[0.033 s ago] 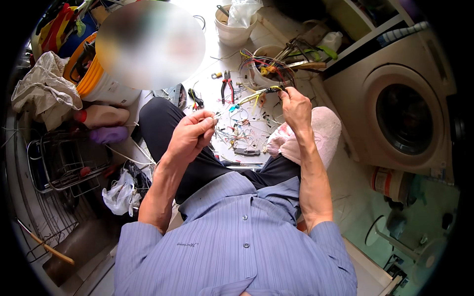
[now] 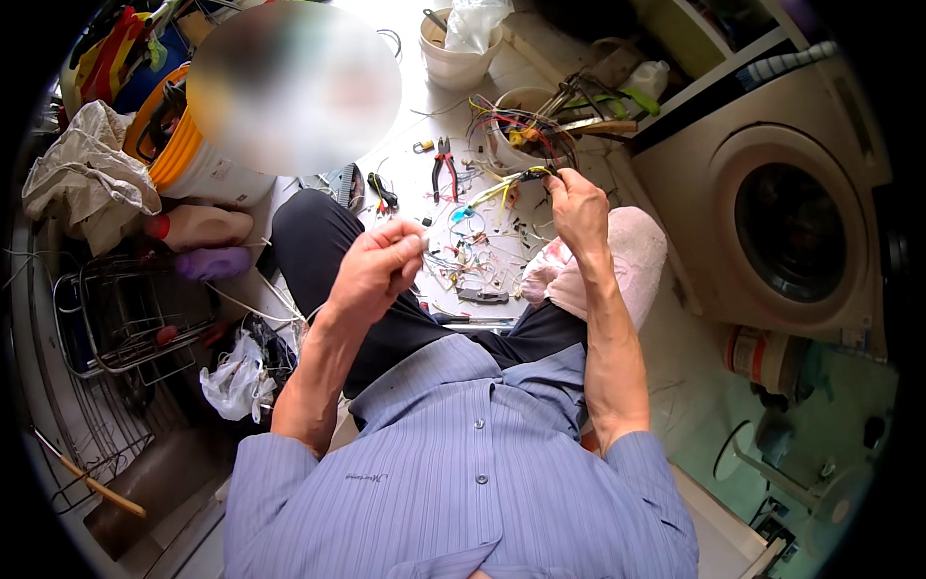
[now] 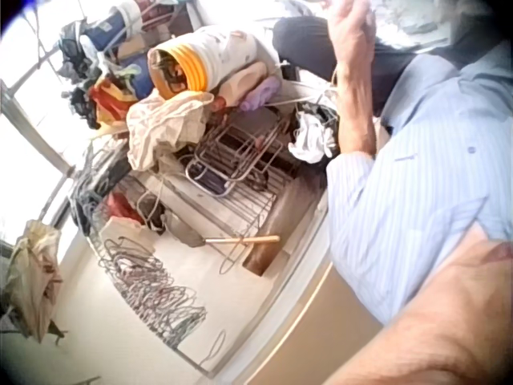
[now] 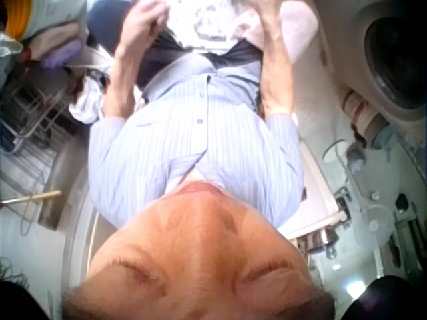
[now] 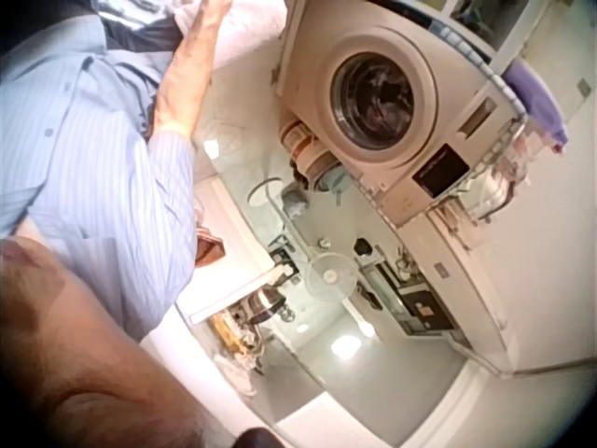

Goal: The person manipulates wires and electronic components on the floor, using pliers and scissors to strip and cut wires, while holding a pink cloth to support the work.

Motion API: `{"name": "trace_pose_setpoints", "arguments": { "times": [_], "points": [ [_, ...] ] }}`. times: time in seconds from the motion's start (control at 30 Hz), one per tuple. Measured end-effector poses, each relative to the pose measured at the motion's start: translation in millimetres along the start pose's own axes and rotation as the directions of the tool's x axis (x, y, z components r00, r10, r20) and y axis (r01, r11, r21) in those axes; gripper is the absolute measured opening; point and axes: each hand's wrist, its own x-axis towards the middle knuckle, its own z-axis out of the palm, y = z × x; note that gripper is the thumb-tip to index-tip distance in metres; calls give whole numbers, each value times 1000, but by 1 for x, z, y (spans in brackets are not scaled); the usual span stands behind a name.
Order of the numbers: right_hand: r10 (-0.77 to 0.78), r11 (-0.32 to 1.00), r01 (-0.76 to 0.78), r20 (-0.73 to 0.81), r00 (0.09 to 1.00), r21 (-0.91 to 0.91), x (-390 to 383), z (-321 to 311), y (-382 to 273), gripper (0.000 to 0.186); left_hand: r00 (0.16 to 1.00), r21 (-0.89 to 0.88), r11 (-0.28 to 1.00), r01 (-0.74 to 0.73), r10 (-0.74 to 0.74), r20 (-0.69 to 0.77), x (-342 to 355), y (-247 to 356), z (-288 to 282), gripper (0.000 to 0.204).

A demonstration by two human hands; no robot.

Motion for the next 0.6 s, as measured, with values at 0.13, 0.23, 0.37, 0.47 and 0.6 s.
{"name": "trace_pose_setpoints", "arguments": {
  "times": [0.13,0.23,0.37,0.47,0.6],
  "points": [
    [19,999,-25,-125,992,-48,16,-9,39,25,998,231,973,27,-41,55,-31,-6,29,11],
    [103,994,-97,-126,987,53,27,-56,36,28,991,229,966,122,-104,-89,-58,6,22,10],
    [1,967,11,-44,999,253,29,-97,15,28,961,653,754,63,129,-243,-60,41,-30,6],
    [64,942,-54,-21,998,331,23,-129,16,23,919,862,495,108,280,-276,-69,53,-65,7],
    [145,812,-134,25,989,569,13,-144,29,21,949,984,-54,171,276,-150,-82,55,-105,7]
  ]
}}
